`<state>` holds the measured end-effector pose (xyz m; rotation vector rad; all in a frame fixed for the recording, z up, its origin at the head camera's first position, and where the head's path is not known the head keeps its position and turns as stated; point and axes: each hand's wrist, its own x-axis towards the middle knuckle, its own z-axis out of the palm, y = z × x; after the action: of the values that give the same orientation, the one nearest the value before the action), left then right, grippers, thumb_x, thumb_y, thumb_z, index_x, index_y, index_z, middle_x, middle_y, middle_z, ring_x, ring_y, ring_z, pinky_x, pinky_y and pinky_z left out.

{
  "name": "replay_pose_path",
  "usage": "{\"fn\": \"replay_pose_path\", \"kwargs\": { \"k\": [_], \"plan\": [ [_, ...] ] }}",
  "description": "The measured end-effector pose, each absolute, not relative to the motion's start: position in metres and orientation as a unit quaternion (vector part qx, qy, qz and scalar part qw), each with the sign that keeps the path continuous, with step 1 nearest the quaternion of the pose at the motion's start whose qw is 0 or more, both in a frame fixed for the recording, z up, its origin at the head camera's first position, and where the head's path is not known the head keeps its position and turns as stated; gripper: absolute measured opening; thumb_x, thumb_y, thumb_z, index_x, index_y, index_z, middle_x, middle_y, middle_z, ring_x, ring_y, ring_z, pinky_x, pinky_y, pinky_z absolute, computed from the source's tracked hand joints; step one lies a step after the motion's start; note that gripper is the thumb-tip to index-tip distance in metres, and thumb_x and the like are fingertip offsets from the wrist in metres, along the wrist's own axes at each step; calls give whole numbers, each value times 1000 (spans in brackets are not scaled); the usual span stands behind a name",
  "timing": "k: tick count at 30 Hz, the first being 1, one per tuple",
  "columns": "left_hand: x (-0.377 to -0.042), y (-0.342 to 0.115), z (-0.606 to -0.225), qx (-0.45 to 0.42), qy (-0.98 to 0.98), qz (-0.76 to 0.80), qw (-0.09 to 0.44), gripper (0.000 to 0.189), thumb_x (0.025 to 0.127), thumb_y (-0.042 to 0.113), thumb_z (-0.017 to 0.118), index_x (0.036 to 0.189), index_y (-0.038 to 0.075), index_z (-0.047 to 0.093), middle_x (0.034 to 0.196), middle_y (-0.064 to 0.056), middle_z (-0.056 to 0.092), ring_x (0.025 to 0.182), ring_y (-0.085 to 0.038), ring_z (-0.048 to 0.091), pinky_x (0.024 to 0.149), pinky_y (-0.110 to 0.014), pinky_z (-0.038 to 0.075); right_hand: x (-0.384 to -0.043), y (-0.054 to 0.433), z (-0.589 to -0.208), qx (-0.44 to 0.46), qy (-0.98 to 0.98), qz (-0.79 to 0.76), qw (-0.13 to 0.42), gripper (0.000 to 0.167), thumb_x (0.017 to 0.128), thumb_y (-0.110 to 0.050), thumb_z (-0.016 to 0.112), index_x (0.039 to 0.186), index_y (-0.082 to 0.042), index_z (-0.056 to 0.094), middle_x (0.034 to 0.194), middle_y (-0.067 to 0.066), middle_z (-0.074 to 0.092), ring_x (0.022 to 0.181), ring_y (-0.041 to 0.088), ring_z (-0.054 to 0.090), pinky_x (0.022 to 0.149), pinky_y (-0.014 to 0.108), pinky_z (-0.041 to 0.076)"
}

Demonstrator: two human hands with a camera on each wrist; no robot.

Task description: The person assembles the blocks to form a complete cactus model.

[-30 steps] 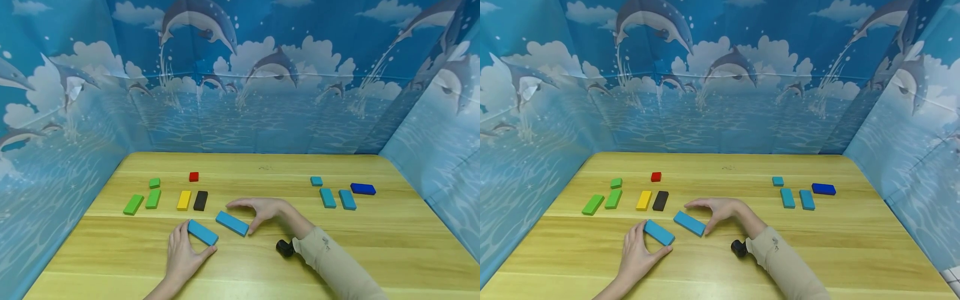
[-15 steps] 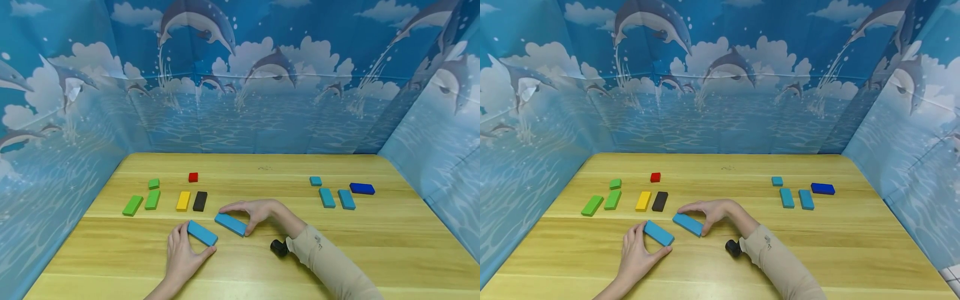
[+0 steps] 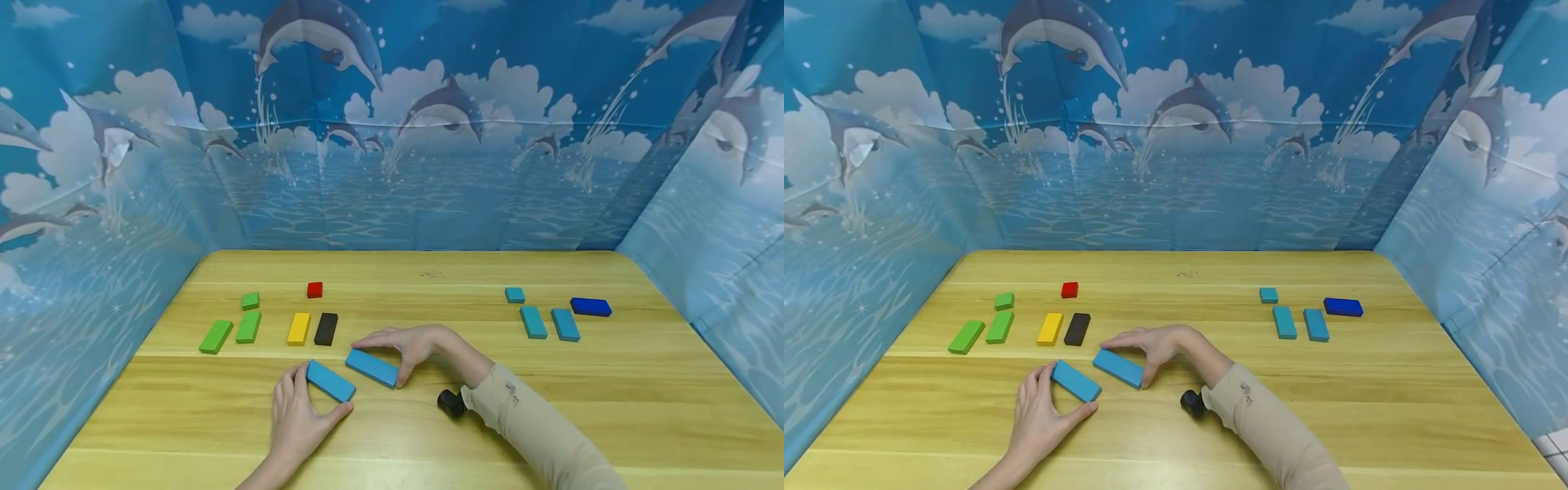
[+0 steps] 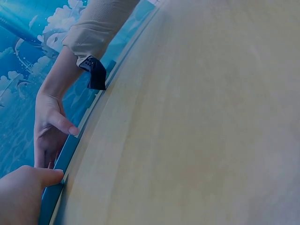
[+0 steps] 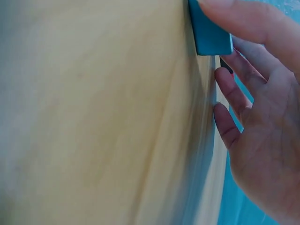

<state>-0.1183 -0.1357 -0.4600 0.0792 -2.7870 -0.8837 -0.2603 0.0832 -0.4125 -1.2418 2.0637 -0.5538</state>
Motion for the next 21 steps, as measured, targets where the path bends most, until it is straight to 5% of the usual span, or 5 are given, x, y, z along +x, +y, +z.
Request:
{"fn": "replay_pose_path", "kwargs": {
  "k": [21],
  "plan": [
    [-118,-136,-462,23,-947,-299,117,101,63,61,71,133,-2,35,126,-22,35,115,-36,31,95,-52,27,-253,83,-417,-435,786,-307,315,93,61,-17,86,136,-17,32,132,-6,36,119,13,34,101,25,29]
  ]
}}
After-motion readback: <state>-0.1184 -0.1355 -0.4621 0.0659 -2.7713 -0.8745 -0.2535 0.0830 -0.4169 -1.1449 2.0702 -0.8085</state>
